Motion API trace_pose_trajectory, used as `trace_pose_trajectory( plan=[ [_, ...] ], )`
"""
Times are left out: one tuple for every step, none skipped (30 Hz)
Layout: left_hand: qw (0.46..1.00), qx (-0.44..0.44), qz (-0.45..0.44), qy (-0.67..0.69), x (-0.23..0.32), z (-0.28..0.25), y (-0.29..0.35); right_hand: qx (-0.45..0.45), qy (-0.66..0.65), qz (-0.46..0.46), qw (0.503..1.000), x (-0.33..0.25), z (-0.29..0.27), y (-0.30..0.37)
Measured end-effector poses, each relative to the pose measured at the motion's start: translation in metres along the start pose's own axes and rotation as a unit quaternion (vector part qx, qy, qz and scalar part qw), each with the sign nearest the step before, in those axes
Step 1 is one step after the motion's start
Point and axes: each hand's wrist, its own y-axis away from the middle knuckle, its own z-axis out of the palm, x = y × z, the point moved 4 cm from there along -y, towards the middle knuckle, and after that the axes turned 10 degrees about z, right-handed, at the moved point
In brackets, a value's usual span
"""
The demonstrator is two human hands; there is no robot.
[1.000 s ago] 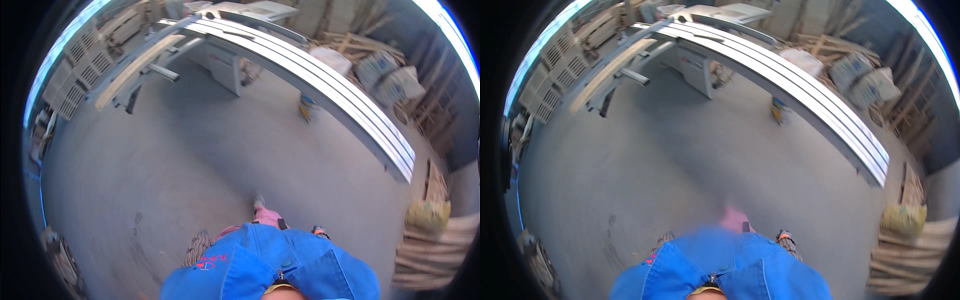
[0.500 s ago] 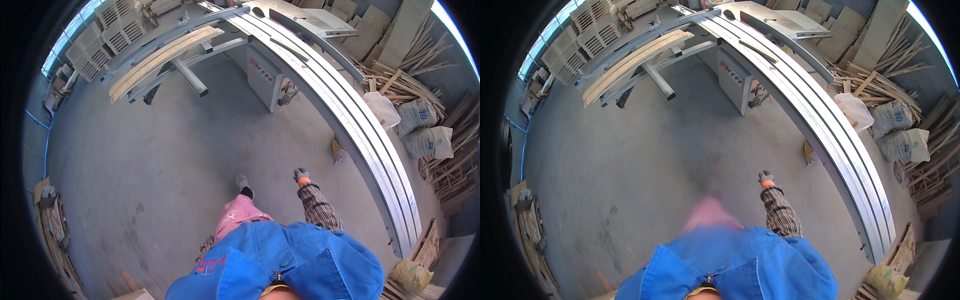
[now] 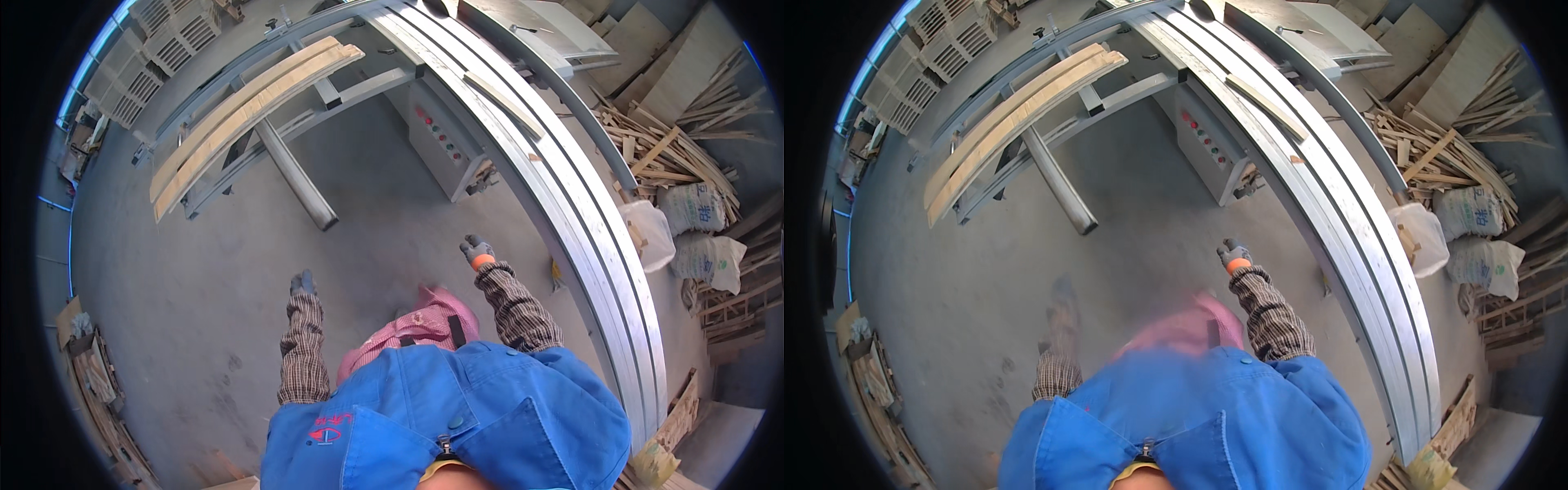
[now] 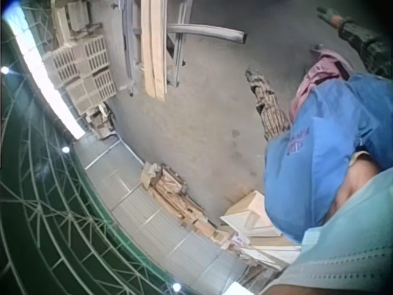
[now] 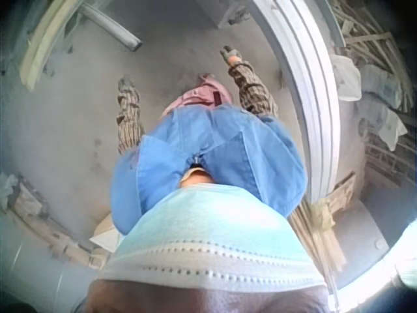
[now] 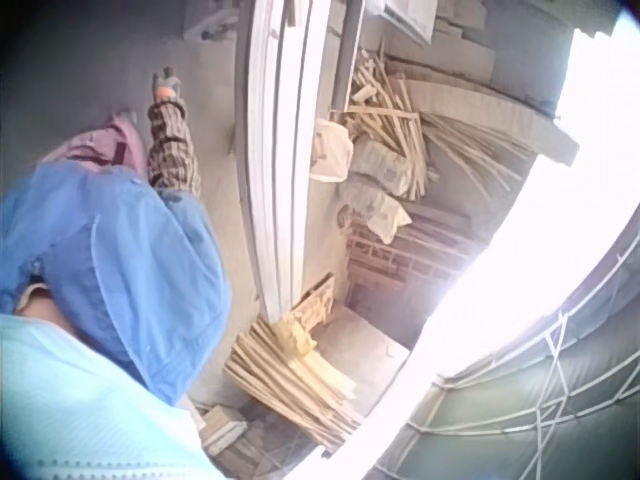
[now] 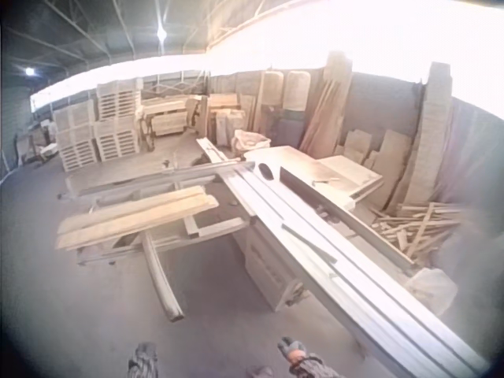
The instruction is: The person uses a push stick to feed wooden planks through a table saw, cutting them into smaller pieces. The cut pieces are collected and placed into a bag. The person also moves around the workshop to retrieve and position additional planks.
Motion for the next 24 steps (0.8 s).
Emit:
trace_pose_trajectory(
  plan=[
    [1.0,0.004,0.004,-0.005,-0.026,-0.008,-0.049,-0.027,0.037,-0.022,0.999,-0.038,0.001,-0.019],
    [0.992,0.04,0.115,-0.044,-0.03,-0.013,-0.08,-0.048,0.075,-0.034,0.995,-0.064,0.003,-0.043],
    [0.992,0.039,0.112,-0.03,0.001,0.015,-0.1,-0.035,0.094,-0.035,0.994,-0.075,0.0,-0.075],
    [0.994,0.038,0.098,-0.01,0.044,0.043,-0.111,-0.026,0.112,-0.034,0.993,-0.084,-0.002,-0.108],
    [0.994,0.046,0.095,-0.001,0.072,0.058,-0.118,-0.024,0.131,-0.045,0.99,-0.1,0.0,-0.137],
    [0.993,0.058,0.101,0.0,0.092,0.068,-0.127,-0.033,0.152,-0.028,0.987,-0.116,0.002,-0.166],
    [0.991,0.07,0.11,-0.008,0.107,0.077,-0.136,-0.041,0.17,-0.012,0.984,-0.135,0.004,-0.195],
    [0.99,0.084,0.108,-0.027,0.122,0.088,-0.144,-0.047,0.188,0.005,0.981,-0.154,0.004,-0.226],
    [0.988,0.104,0.069,-0.087,0.139,0.089,-0.147,-0.072,0.193,0.022,0.978,-0.182,0.006,-0.254],
    [0.981,0.116,0.023,-0.151,0.162,0.089,-0.134,-0.102,0.202,0.048,0.973,-0.201,0.006,-0.271],
    [0.988,0.106,-0.03,-0.106,0.19,0.094,-0.126,-0.133,0.214,0.072,0.965,-0.209,0.01,-0.282],
    [0.986,0.122,-0.056,-0.101,0.201,0.096,-0.131,-0.132,0.246,0.051,0.959,-0.222,0.017,-0.298],
    [0.981,0.134,-0.074,-0.115,0.202,0.1,-0.136,-0.125,0.274,0.035,0.953,-0.224,0.028,-0.323],
    [0.976,0.153,-0.087,-0.13,0.204,0.104,-0.141,-0.119,0.302,0.019,0.945,-0.226,0.038,-0.345],
    [0.97,0.164,-0.098,-0.15,0.205,0.11,-0.144,-0.125,0.319,0.007,0.94,-0.204,0.056,-0.374],
    [0.964,0.177,-0.108,-0.169,0.203,0.114,-0.145,-0.158,0.33,0.02,0.93,-0.208,0.058,-0.39],
    [0.958,0.185,-0.12,-0.182,0.201,0.117,-0.145,-0.162,0.343,0.011,0.925,-0.21,0.06,-0.396],
    [0.955,0.188,-0.127,-0.193,0.205,0.121,-0.149,-0.161,0.349,0.002,0.923,-0.208,0.059,-0.41],
    [0.95,0.198,-0.138,-0.198,0.206,0.12,-0.15,-0.166,0.353,0.03,0.92,-0.21,0.063,-0.423],
    [0.945,0.204,-0.151,-0.204,0.206,0.12,-0.148,-0.171,0.358,0.058,0.916,-0.207,0.066,-0.429],
    [0.942,0.207,-0.162,-0.209,0.209,0.119,-0.15,-0.176,0.36,0.06,0.914,-0.204,0.068,-0.436],
    [0.94,0.207,-0.167,-0.214,0.212,0.118,-0.156,-0.178,0.36,0.066,0.914,-0.199,0.067,-0.441],
    [0.937,0.21,-0.175,-0.217,0.212,0.117,-0.158,-0.178,0.359,0.068,0.914,-0.2,0.064,-0.442],
    [0.933,0.217,-0.191,-0.216,0.207,0.116,-0.156,-0.179,0.364,0.066,0.912,-0.204,0.062,-0.443]
  ],
)
